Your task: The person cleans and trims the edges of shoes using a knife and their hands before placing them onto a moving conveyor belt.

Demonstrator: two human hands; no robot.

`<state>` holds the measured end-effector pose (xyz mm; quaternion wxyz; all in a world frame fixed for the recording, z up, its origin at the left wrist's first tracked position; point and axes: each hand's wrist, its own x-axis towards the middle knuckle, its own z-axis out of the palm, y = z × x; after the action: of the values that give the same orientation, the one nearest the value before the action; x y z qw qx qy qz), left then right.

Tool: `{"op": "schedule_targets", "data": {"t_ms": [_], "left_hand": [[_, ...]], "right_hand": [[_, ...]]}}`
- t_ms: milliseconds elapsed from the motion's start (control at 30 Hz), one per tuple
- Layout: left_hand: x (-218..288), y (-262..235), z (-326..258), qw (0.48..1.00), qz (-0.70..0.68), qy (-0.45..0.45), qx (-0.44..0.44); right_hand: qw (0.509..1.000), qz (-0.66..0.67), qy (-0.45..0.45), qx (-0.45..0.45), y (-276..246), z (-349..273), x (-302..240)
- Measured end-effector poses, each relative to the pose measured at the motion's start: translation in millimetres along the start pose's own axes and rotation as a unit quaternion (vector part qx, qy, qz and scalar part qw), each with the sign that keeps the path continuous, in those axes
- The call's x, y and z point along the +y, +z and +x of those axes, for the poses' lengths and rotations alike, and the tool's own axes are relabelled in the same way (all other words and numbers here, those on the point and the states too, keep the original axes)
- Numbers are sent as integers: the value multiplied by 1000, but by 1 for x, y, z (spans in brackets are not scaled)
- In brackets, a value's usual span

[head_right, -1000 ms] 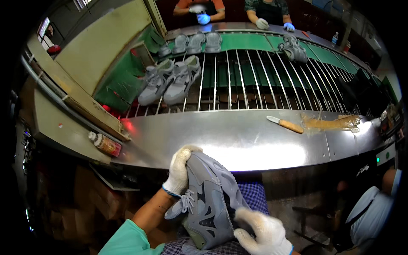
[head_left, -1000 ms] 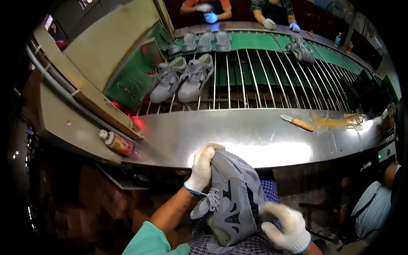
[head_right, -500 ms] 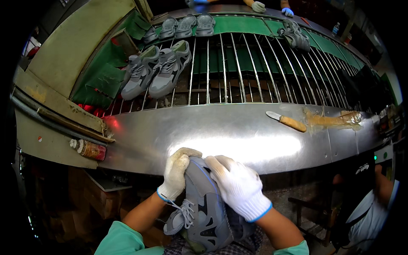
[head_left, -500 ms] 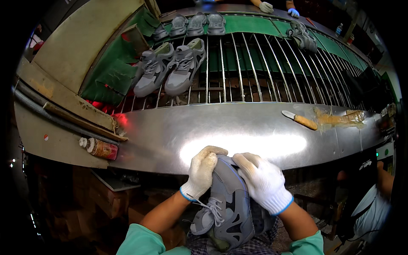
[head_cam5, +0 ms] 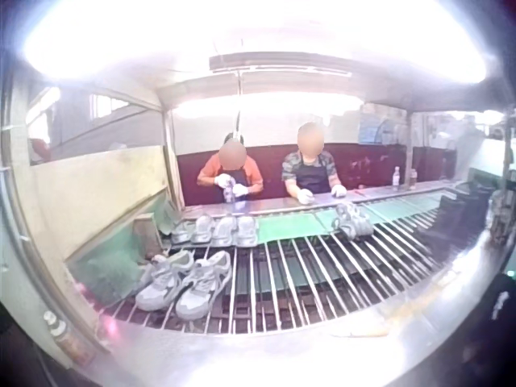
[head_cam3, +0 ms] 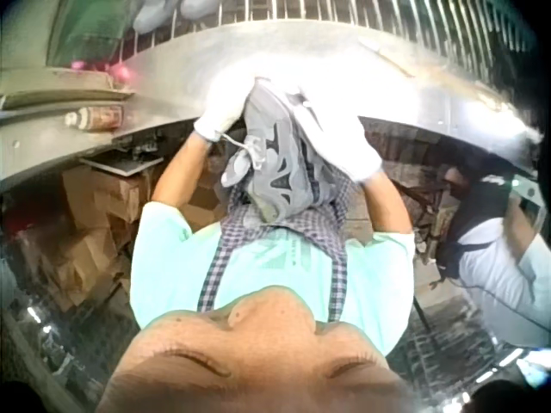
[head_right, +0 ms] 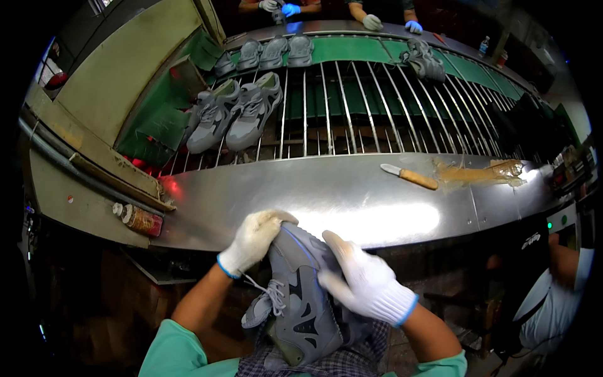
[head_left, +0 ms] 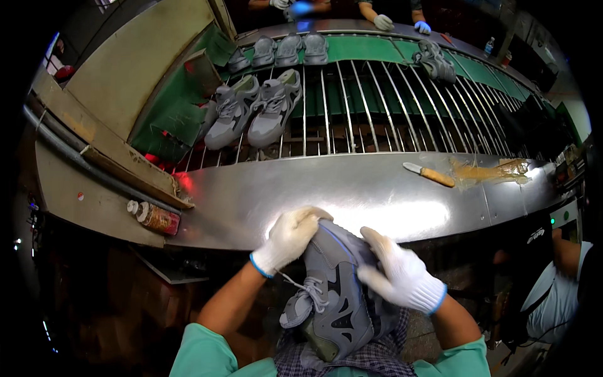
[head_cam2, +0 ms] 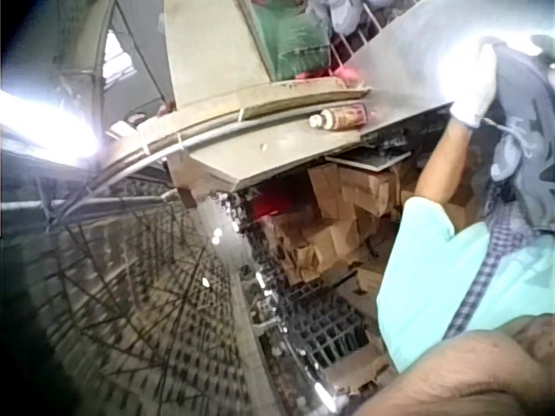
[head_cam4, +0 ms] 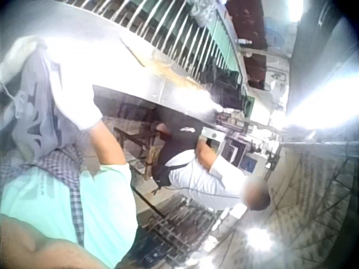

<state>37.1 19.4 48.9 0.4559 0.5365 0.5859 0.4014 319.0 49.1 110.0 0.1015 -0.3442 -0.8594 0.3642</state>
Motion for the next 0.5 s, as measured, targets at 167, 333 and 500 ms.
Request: {"op": "schedule_targets", "data": {"t_ms": [167, 333, 500], "left_hand": [[63, 21, 24, 911, 384, 76, -129], [57, 25, 24, 922, 364, 94, -93], [57, 24, 21, 933, 338, 114, -56]], "right_hand": [[996, -6, 69, -61, 26, -40, 5], [999, -24, 17, 28, 39, -21, 23], [980, 99, -50, 165, 52, 29, 54]]}}
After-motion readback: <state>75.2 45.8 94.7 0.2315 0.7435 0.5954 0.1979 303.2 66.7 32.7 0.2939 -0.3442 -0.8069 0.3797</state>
